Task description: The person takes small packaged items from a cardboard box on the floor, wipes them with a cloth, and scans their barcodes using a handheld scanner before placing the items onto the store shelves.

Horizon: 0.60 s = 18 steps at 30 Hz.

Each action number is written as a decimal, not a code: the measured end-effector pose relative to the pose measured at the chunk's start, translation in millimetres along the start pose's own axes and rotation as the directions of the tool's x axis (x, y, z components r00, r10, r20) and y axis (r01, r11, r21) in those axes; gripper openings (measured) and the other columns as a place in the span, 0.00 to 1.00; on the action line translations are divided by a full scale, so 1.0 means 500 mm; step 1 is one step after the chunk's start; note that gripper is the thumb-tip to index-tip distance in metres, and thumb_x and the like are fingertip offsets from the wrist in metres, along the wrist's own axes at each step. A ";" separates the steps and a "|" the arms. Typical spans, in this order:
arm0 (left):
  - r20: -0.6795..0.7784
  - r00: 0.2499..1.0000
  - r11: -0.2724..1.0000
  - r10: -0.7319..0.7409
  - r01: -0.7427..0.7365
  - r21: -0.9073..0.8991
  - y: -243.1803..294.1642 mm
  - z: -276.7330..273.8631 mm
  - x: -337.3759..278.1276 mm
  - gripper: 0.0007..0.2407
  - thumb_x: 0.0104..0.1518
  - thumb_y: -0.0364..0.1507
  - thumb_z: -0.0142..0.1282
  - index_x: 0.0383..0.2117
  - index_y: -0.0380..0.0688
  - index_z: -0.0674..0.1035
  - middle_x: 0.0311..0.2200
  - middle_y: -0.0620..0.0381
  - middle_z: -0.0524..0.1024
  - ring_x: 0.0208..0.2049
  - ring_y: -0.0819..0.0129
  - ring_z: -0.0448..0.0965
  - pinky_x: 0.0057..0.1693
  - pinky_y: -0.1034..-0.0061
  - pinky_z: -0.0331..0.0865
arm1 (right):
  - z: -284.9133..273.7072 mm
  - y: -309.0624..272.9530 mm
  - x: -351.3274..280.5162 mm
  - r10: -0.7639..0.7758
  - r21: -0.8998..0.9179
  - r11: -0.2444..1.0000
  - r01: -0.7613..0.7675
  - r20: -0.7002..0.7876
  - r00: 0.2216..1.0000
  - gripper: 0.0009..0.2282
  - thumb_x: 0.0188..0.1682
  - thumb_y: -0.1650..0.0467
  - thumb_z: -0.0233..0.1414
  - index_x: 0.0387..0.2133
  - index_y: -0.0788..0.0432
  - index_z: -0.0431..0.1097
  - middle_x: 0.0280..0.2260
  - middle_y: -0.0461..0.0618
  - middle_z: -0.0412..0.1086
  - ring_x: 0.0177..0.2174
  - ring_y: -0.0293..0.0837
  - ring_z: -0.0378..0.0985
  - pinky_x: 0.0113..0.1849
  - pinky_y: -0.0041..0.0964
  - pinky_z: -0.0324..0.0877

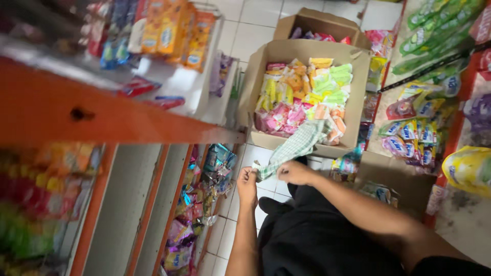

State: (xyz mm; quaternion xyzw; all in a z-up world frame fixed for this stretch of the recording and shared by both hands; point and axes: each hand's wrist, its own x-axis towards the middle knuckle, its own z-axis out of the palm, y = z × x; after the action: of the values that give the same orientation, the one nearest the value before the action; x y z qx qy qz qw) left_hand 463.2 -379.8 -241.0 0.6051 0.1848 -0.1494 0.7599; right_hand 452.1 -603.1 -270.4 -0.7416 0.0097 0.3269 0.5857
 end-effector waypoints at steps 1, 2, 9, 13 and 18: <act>-0.010 1.000 0.999 0.015 -0.015 -0.034 0.006 -0.015 -0.012 0.03 0.60 0.24 0.55 0.29 0.40 0.75 0.22 0.64 0.72 0.25 0.79 0.67 0.34 0.82 0.61 | 0.005 -0.012 -0.005 0.008 0.007 1.000 -0.007 -0.056 0.998 0.06 0.45 0.69 0.58 0.29 0.61 0.78 0.25 0.46 0.77 0.24 0.38 0.78 0.31 0.36 0.74; -0.018 0.999 0.997 0.031 -0.032 -0.066 0.014 -0.030 -0.024 0.04 0.60 0.23 0.56 0.29 0.40 0.75 0.23 0.64 0.72 0.25 0.79 0.67 0.34 0.82 0.60 | 0.009 -0.026 -0.008 0.015 0.016 1.000 -0.013 -0.113 0.994 0.07 0.46 0.68 0.58 0.30 0.61 0.78 0.25 0.46 0.77 0.24 0.38 0.78 0.30 0.36 0.74; -0.038 0.985 0.972 0.168 -0.172 -0.162 0.090 -0.136 -0.149 0.08 0.57 0.17 0.61 0.29 0.41 0.73 0.23 0.65 0.69 0.26 0.80 0.65 0.34 0.83 0.60 | 0.076 -0.151 -0.043 -0.210 -0.202 0.969 0.145 -0.350 0.913 0.07 0.46 0.69 0.58 0.34 0.61 0.76 0.27 0.47 0.77 0.28 0.36 0.78 0.33 0.36 0.74; -0.065 0.975 0.977 0.211 -0.212 -0.004 0.141 -0.187 -0.223 0.06 0.54 0.19 0.62 0.33 0.39 0.77 0.27 0.65 0.73 0.28 0.81 0.70 0.36 0.84 0.65 | 0.177 -0.279 -0.082 -0.365 -0.156 0.930 0.333 -0.297 0.882 0.13 0.45 0.69 0.60 0.42 0.60 0.72 0.33 0.50 0.73 0.30 0.39 0.74 0.35 0.36 0.73; -0.134 0.967 0.968 0.219 -0.198 0.151 0.166 -0.245 -0.317 0.07 0.56 0.20 0.66 0.39 0.34 0.81 0.28 0.63 0.70 0.29 0.78 0.66 0.35 0.82 0.61 | 0.305 -0.351 -0.102 -0.532 -0.168 0.834 0.526 0.015 0.847 0.09 0.44 0.70 0.59 0.37 0.59 0.75 0.44 0.52 0.69 0.32 0.40 0.74 0.33 0.36 0.73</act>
State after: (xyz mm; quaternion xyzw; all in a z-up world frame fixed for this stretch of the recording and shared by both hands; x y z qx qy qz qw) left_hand 347.9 -241.5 -120.3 0.6813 0.1657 -0.0352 0.7122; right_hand 409.6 -433.6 -108.9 -0.7665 -0.2134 0.1402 0.5893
